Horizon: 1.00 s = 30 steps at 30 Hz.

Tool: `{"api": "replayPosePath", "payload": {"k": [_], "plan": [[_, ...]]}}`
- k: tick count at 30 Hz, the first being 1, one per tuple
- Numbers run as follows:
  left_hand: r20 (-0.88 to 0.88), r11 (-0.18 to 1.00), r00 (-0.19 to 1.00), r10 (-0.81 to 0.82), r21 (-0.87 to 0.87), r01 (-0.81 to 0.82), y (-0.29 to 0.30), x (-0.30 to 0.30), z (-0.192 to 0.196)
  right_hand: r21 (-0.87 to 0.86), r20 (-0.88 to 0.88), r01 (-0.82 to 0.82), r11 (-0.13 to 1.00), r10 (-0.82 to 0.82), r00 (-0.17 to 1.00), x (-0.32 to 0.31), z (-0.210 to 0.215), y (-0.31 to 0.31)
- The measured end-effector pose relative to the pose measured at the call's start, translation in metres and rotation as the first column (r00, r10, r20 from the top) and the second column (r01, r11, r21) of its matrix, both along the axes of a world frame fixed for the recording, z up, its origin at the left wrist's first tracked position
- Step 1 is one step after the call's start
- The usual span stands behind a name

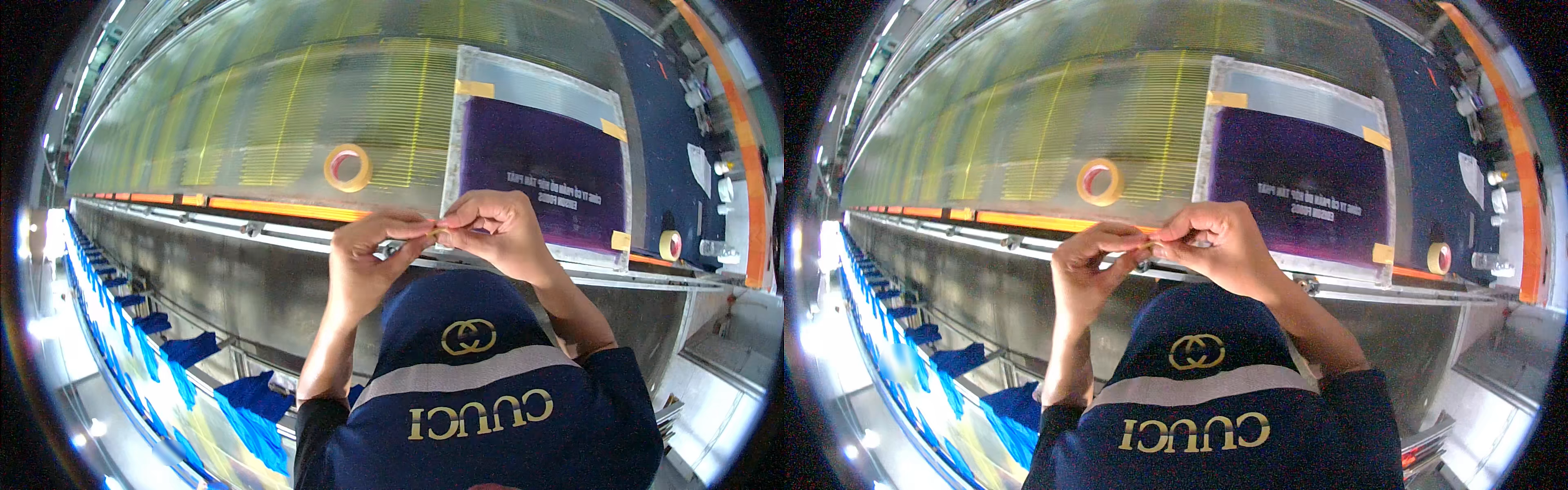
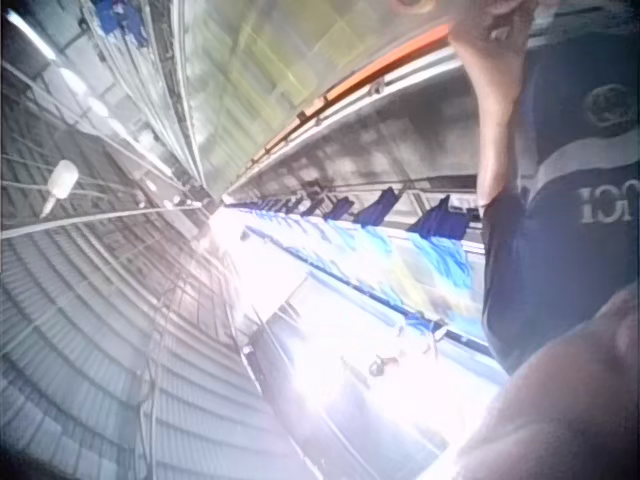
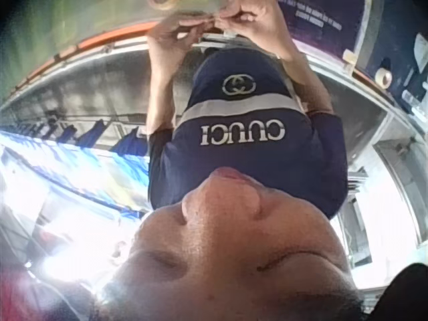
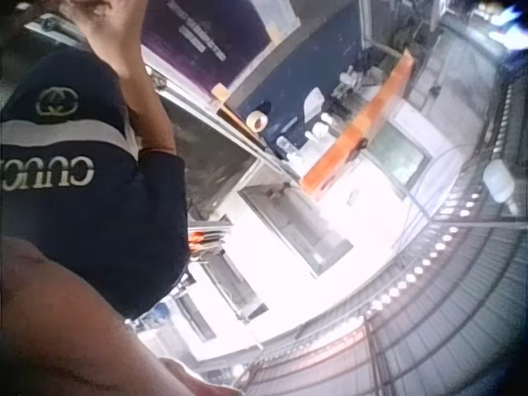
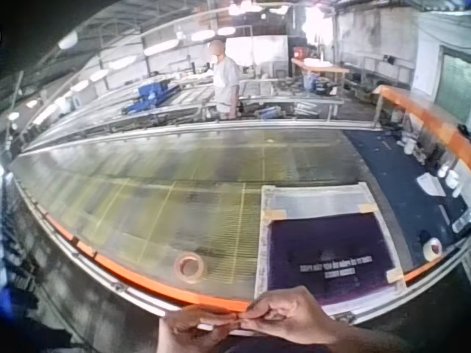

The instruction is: The person secures a purple sign to a metal frame using tape and a screwdriver. They then place the assembled sign onto a conveyor belt and tighten the frame's latches.

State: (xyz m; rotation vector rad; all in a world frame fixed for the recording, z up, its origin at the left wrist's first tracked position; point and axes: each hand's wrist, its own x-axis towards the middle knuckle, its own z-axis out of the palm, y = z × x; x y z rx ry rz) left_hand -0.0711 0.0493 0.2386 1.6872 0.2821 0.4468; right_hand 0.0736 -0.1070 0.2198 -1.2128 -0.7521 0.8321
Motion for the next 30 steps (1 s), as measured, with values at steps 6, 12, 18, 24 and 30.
{"api": "replayPosePath", "payload": {"k": [6,12,18,24,30], "plan": [[-0.105,0.989,0.986,0.127,-0.062,-0.134,0.007,-0.073,-0.058,-0.184,-0.265,-0.421,0.888,0.367,0.892,-0.025,-0.031,0.029],[0.573,0.918,0.717,0.396,-0.25,-0.307,0.023,-0.144,0.01,-0.379,0.431,-0.016,0.925,0.192,0.882,-0.007,-0.198,0.133],[0.833,0.986,0.533,-0.147,0.084,0.141,0.084,-0.181,0.108,-0.093,0.843,0.31,0.946,-0.091,0.53,-0.044,-0.244,0.22],[0.834,0.966,0.489,-0.255,0.2,0.162,0.125,-0.209,0.122,-0.118,0.788,0.37,0.921,-0.14,0.599,-0.044,-0.241,0.227],[0.85,0.988,0.515,-0.113,0.151,-0.033,0.112,-0.231,0.127,-0.307,0.301,-0.022,0.952,0.119,0.946,-0.066,-0.173,0.186]]}}
